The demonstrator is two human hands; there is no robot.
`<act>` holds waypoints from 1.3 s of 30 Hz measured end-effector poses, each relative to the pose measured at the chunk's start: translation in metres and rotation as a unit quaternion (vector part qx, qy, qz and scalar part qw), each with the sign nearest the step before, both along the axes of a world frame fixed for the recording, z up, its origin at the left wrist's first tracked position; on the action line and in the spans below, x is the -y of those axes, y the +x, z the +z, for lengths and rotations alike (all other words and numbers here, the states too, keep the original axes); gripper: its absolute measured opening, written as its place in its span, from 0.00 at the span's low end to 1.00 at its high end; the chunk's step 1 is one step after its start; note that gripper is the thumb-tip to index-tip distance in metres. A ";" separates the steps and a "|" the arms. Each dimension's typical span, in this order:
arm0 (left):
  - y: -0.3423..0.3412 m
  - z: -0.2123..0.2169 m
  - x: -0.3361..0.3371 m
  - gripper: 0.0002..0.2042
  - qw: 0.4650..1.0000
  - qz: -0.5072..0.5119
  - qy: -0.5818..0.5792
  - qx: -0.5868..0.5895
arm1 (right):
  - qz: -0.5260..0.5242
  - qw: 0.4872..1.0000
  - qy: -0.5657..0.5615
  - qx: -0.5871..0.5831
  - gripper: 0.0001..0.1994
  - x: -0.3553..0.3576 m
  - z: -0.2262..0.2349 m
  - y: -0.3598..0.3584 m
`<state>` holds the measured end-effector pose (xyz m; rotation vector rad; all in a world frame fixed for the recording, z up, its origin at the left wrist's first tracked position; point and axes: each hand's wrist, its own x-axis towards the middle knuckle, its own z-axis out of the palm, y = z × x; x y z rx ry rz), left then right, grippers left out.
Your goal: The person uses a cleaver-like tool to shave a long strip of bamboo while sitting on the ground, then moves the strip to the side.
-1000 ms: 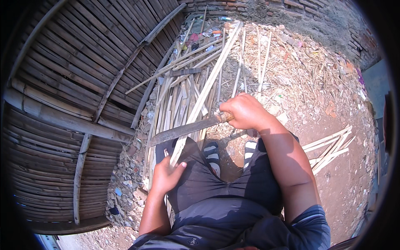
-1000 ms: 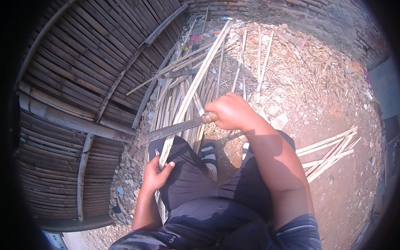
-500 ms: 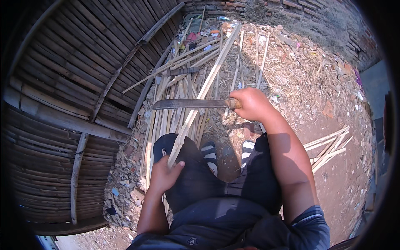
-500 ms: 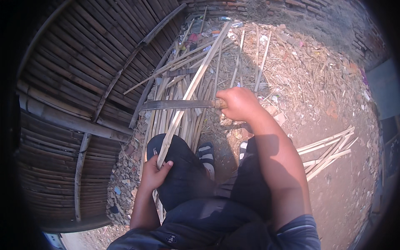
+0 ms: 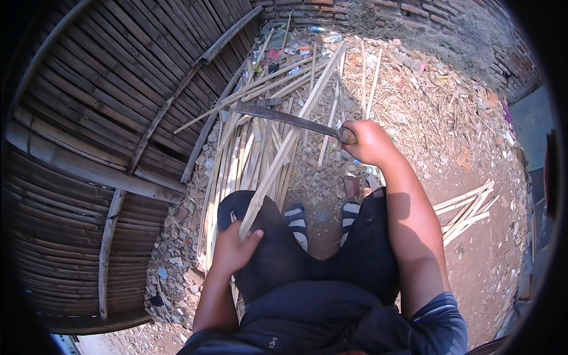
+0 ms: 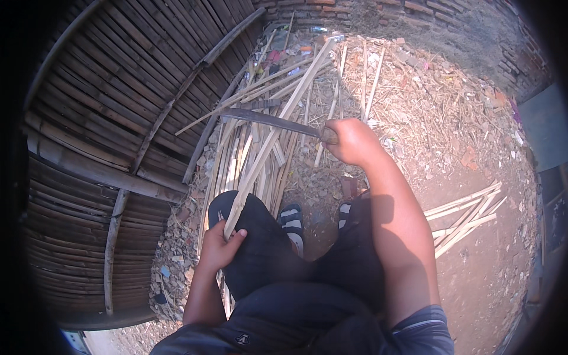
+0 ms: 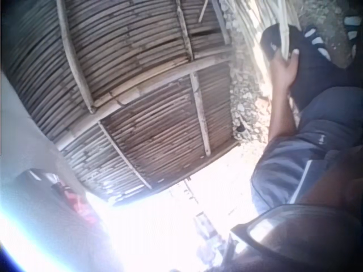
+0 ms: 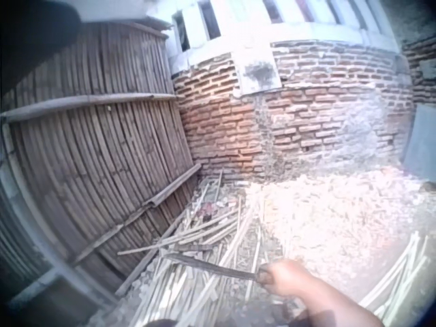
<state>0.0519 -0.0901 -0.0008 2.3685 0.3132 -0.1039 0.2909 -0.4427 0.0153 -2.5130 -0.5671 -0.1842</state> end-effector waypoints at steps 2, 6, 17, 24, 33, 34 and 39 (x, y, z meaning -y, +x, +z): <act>0.001 0.001 0.001 0.18 1.000 0.000 0.006 -0.014 | 0.099 0.993 -0.061 0.006 0.18 -0.016 -0.004 -0.008; -0.003 0.003 0.004 0.21 0.999 0.022 0.024 -0.017 | 0.242 0.960 -0.130 -0.048 0.15 -0.059 0.009 -0.028; 0.000 0.007 0.006 0.21 0.999 0.007 0.036 -0.015 | -0.011 0.995 -0.040 -0.091 0.22 -0.002 0.014 0.000; -0.004 0.007 0.006 0.20 1.000 0.022 0.012 -0.003 | 0.206 0.966 -0.110 -0.110 0.20 -0.035 0.013 -0.019; -0.003 0.001 0.002 0.20 0.999 0.014 0.029 0.002 | -0.051 0.992 -0.007 -0.112 0.24 0.009 0.014 0.010; -0.003 0.002 0.003 0.20 0.999 0.016 0.028 0.000 | -0.080 0.990 0.001 -0.114 0.24 0.011 0.016 0.010; -0.003 -0.001 0.005 0.17 0.999 0.019 -0.009 0.036 | 0.092 0.986 -0.076 -0.115 0.22 -0.010 0.015 -0.004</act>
